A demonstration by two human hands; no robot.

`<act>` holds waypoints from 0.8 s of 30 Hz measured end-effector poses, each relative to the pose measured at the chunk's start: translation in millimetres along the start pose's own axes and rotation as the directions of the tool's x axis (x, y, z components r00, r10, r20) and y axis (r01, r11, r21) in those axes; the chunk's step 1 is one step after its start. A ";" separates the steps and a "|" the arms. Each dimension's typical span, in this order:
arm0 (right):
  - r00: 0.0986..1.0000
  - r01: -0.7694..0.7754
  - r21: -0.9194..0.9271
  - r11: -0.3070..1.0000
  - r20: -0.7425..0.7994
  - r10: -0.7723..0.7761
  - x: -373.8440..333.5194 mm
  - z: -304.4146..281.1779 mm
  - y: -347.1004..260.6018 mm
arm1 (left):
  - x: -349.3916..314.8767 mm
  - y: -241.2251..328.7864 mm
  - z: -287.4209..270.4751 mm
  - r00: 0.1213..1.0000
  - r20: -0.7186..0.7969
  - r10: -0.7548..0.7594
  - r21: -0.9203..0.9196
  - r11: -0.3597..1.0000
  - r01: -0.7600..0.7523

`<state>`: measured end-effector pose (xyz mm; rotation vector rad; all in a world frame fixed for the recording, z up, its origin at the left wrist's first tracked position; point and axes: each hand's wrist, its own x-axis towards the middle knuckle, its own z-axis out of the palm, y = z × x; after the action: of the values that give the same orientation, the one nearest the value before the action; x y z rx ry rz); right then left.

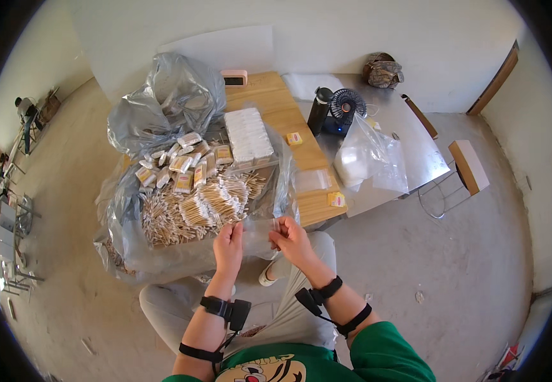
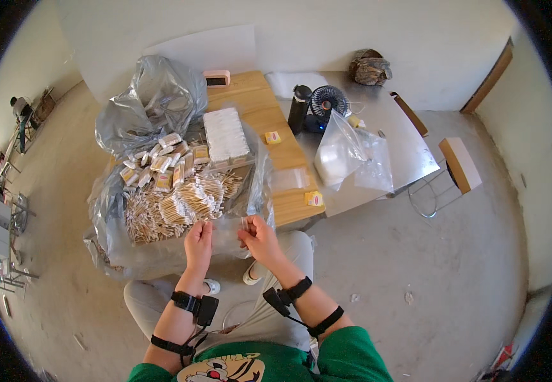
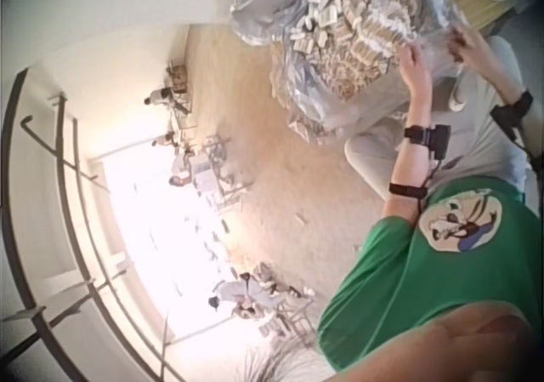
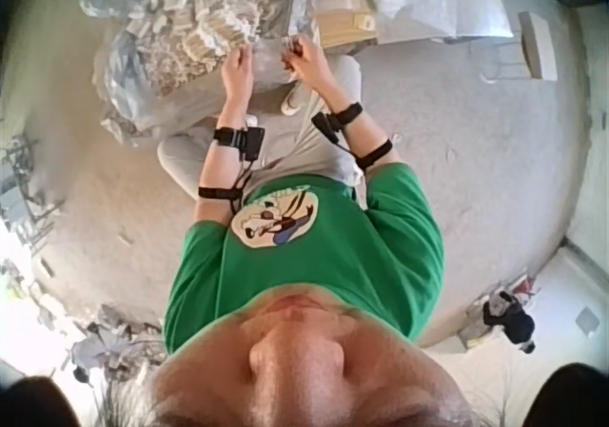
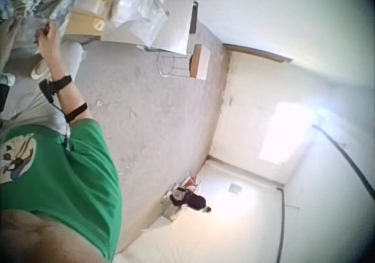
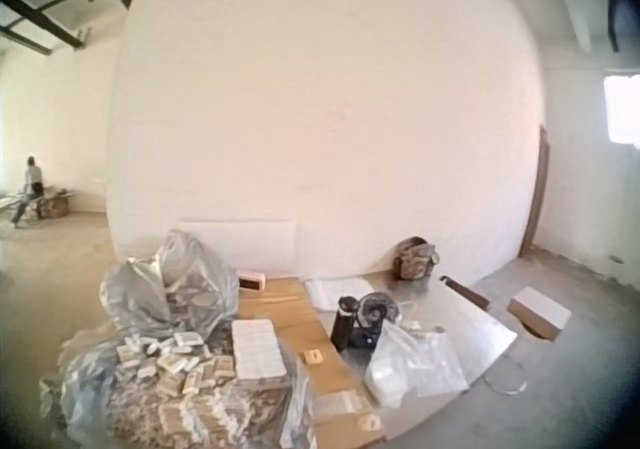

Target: The recorder is sitting at a workstation packaging small incense sticks into plastic bags.

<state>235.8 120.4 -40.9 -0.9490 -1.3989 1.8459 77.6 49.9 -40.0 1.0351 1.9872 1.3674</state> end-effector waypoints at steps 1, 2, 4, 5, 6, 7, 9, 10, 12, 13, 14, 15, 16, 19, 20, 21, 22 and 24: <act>0.997 0.061 -0.061 0.996 -0.039 -0.064 3.1 -6.4 2.5 | -0.5 -3.7 0.0 1.000 0.006 0.004 -0.005 1.000 -0.004; 0.989 0.119 -0.125 0.985 -0.073 -0.129 7.3 -13.7 5.5 | -1.2 -6.9 -0.5 0.997 -0.052 0.050 0.046 0.998 -0.048; 0.967 0.112 -0.171 0.979 -0.210 -0.148 27.2 -38.3 10.3 | -0.9 -17.6 -10.7 0.988 -0.116 0.101 0.101 0.991 -0.089; 0.923 0.095 -0.217 0.972 -0.345 -0.167 38.8 -57.9 11.1 | 0.3 -25.7 -16.0 0.969 -0.202 0.140 0.096 0.988 -0.122; 0.888 0.076 -0.307 0.949 -0.412 -0.204 50.8 -80.8 7.8 | 1.8 -34.4 -21.9 0.942 -0.286 0.177 0.093 0.983 -0.156; 0.844 0.048 -0.395 0.918 -0.475 -0.249 62.6 -107.1 4.9 | 3.8 -45.5 -29.9 0.942 -0.282 0.180 0.084 0.983 -0.163; 0.737 -0.018 -0.571 0.821 -0.563 -0.375 87.1 -151.8 8.1 | 7.9 -59.3 -41.6 0.973 -0.205 -0.103 -0.064 0.994 0.091; 0.738 -0.017 -0.571 0.820 -0.561 -0.376 92.5 -155.1 5.0 | 7.3 -62.7 -45.7 0.973 -0.207 -0.103 -0.065 0.994 0.092; 0.742 -0.160 -0.699 0.697 -0.551 -0.383 98.2 -159.8 -3.7 | 6.0 -63.8 -53.4 0.968 -0.221 -0.122 -0.203 0.976 0.077; 0.741 -0.158 -0.700 0.697 -0.550 -0.384 104.6 -160.5 -2.9 | 5.5 -61.3 -54.5 0.967 -0.225 -0.121 -0.276 0.960 0.055; 0.769 -0.211 -0.710 0.672 -0.545 -0.334 110.1 -158.6 -3.9 | 6.1 -59.5 -57.2 0.967 -0.225 -0.119 -0.277 0.959 0.054; 0.798 -0.259 -0.721 0.643 -0.535 -0.279 114.9 -153.3 -4.7 | 6.3 -59.5 -61.7 0.964 -0.231 -0.131 -0.268 0.961 0.067; 0.802 -0.254 -0.723 0.643 -0.529 -0.278 117.2 -147.3 -3.9 | 6.8 -60.6 -66.2 0.961 -0.237 -0.144 -0.259 0.963 0.080; 0.828 -0.321 -0.923 0.213 -0.383 -0.409 120.1 -111.8 -4.5 | 10.1 -64.4 -88.5 0.953 -0.289 -0.096 -0.171 0.984 0.048; 0.850 -0.213 -0.968 0.131 -0.249 -0.464 119.3 -109.2 -2.9 | 15.0 -69.2 -89.2 0.946 -0.308 -0.104 -0.172 0.984 0.052; 0.857 -0.093 -0.994 0.049 -0.105 -0.504 120.7 -104.1 1.8 | 23.2 -80.9 -88.2 0.946 -0.321 -0.047 -0.126 0.992 0.006; 0.864 -0.063 -0.997 0.051 -0.080 -0.497 123.1 -100.7 8.7 | 30.8 -87.9 -89.6 0.944 -0.330 0.010 -0.076 0.996 -0.037; 0.923 -0.064 -0.997 -0.033 -0.046 -0.382 127.2 -99.3 20.6 | 42.9 -95.0 -87.9 0.915 -0.378 0.141 0.181 0.980 -0.076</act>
<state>248.6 271.3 -100.3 -1.4998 -2.4759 0.0137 -42.5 18.0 -96.2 1.0183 2.3966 1.5928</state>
